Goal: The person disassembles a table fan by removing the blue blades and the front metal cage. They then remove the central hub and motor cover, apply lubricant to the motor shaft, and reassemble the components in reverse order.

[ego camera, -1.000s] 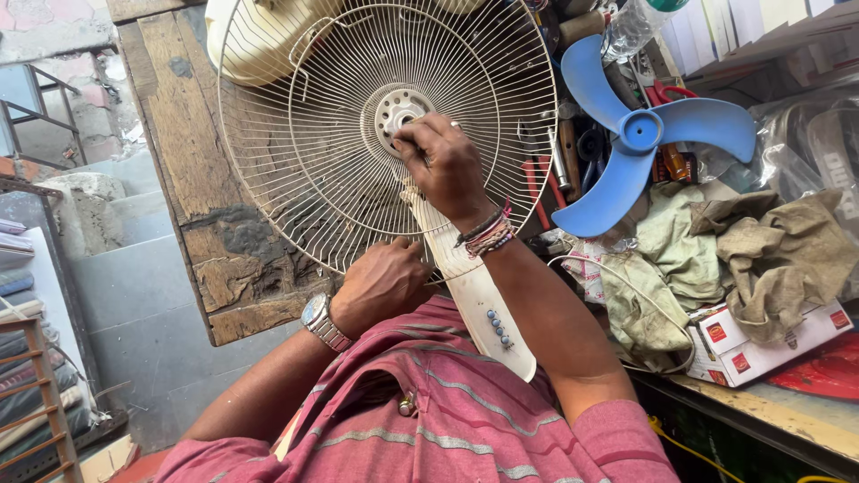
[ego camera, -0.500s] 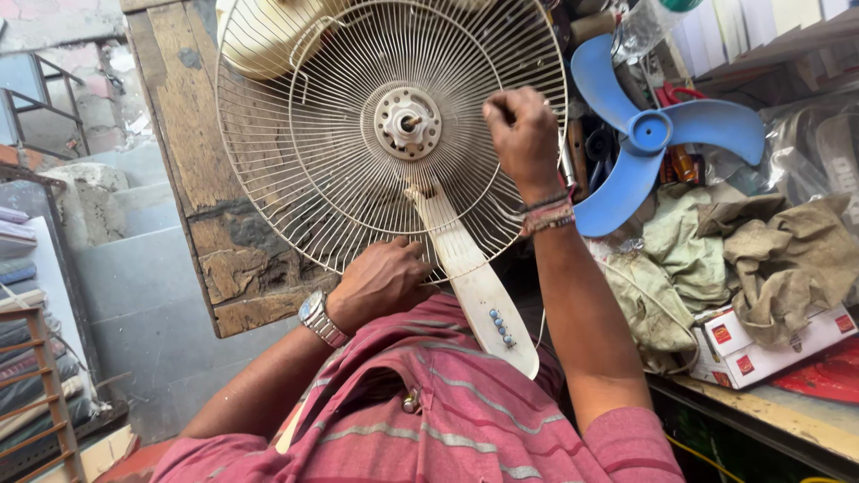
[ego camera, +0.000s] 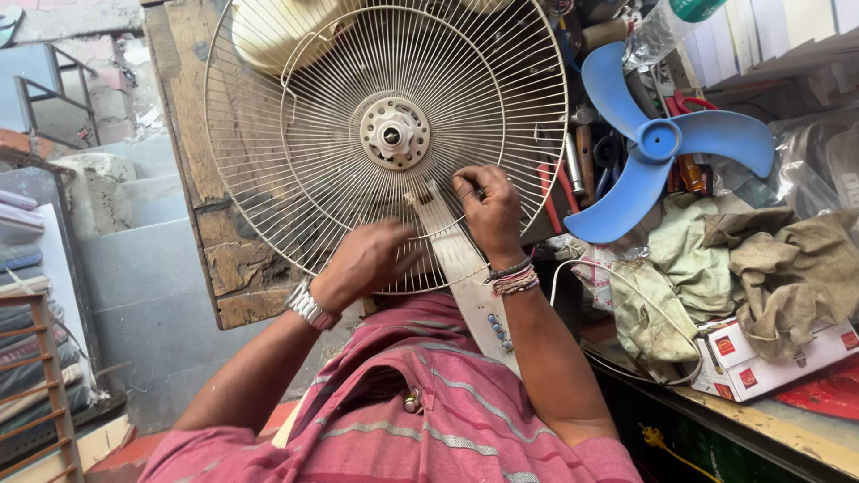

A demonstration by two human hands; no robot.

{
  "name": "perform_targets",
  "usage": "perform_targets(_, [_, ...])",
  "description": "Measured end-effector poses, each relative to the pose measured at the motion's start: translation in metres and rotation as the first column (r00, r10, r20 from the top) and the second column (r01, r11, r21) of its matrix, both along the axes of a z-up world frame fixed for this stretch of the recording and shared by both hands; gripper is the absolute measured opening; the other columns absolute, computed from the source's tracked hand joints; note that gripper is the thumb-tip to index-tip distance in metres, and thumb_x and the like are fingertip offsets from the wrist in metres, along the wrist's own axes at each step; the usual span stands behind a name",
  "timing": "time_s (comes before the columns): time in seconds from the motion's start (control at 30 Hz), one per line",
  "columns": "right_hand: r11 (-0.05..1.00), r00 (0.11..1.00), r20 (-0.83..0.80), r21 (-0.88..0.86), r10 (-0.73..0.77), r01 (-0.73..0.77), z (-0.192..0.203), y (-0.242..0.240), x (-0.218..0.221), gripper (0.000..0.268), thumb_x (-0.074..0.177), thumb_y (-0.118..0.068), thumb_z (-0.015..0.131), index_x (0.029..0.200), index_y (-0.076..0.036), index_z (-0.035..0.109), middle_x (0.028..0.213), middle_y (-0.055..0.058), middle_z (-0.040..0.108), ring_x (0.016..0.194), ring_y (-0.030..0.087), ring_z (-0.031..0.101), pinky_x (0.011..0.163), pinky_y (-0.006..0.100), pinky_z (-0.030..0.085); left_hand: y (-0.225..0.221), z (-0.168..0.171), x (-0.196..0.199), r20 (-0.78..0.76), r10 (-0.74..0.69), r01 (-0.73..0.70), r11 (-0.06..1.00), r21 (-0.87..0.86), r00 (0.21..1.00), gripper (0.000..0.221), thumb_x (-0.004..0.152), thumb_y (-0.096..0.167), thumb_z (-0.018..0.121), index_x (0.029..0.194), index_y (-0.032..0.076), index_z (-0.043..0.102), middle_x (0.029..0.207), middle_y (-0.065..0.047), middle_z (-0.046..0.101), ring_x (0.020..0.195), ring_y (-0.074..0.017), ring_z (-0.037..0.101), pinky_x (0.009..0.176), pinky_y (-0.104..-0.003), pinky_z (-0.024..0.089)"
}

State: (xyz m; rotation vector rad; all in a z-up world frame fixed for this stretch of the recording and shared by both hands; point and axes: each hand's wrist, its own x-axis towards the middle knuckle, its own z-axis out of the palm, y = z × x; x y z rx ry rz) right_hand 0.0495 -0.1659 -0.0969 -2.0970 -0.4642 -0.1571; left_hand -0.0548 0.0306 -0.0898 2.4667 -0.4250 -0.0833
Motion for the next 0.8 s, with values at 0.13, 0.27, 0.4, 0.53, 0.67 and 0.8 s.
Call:
perform_targets(0.13, [0.995,0.994,-0.108,0.094,-0.033,0.044,0.004,-0.001,-0.001,0.01,0.096,-0.018,0.073,0.099,-0.008,0.075,0.089,0.002,0.069,0.073,0.012,0.063,0.063,0.027,0.052,0.002,-0.005,0.022,0.146,0.258,-0.23,0.956,-0.18,0.955,0.022,0.103,0.025,0.067,0.103,0.002,0.068,0.083,-0.007,0.066,0.062,-0.0171,0.057,0.054,-0.03,0.049])
perform_targets(0.27, [0.987,1.0,0.032,0.159,0.001,-0.006,0.005,-0.001,-0.002,0.01,0.097,-0.016,0.074,0.1,-0.007,0.074,0.092,0.002,0.069,0.081,0.012,0.063,0.071,0.028,0.053,-0.009,0.008,0.042,0.472,0.241,-0.253,0.967,-0.039,0.848,0.027,0.101,0.017,0.065,0.121,-0.002,0.067,0.084,-0.01,0.065,0.066,-0.0168,0.059,0.052,-0.028,0.05])
perform_targets(0.4, [0.985,0.991,0.127,0.161,0.039,-0.059,0.002,-0.003,0.0,0.011,0.096,-0.018,0.075,0.101,-0.007,0.074,0.095,0.002,0.07,0.088,0.015,0.064,0.077,0.029,0.054,-0.023,0.018,0.061,0.576,0.092,-0.268,0.936,0.227,0.812,0.027,0.096,0.01,0.062,0.12,0.001,0.071,0.081,-0.009,0.065,0.062,-0.0145,0.057,0.047,-0.027,0.047])
perform_targets(0.53, [0.997,0.986,0.164,0.06,0.042,-0.053,0.0,-0.004,-0.005,0.013,0.096,-0.019,0.078,0.104,-0.01,0.072,0.101,0.002,0.072,0.096,0.019,0.066,0.086,0.032,0.054,-0.021,0.018,0.091,0.516,-0.066,-0.175,0.898,0.404,0.854,0.016,0.097,0.013,0.064,0.084,0.004,0.066,0.073,-0.006,0.061,0.062,-0.0128,0.054,0.054,-0.028,0.046])
perform_targets(0.67, [0.928,0.952,0.178,-0.328,0.247,-0.18,-0.005,0.008,-0.034,0.063,0.083,-0.036,0.081,0.138,-0.012,0.06,0.137,0.013,0.056,0.126,0.029,0.053,0.104,0.046,0.04,0.005,0.025,0.145,0.499,-0.103,-0.138,0.896,0.423,0.86,0.022,0.098,0.001,0.058,0.076,0.002,0.062,0.064,-0.006,0.056,0.047,-0.0094,0.046,0.037,-0.024,0.038])
perform_targets(0.8, [0.789,0.92,0.195,-0.592,0.34,-0.166,-0.011,0.014,-0.059,0.076,0.075,-0.05,0.085,0.14,-0.022,0.06,0.162,0.016,0.029,0.147,0.034,0.028,0.115,0.054,0.023,0.053,0.039,0.21,0.442,0.047,-0.199,0.932,0.303,0.896,0.037,0.103,-0.007,0.047,0.07,0.007,0.054,0.067,-0.007,0.057,0.05,-0.0092,0.045,0.039,-0.023,0.038])
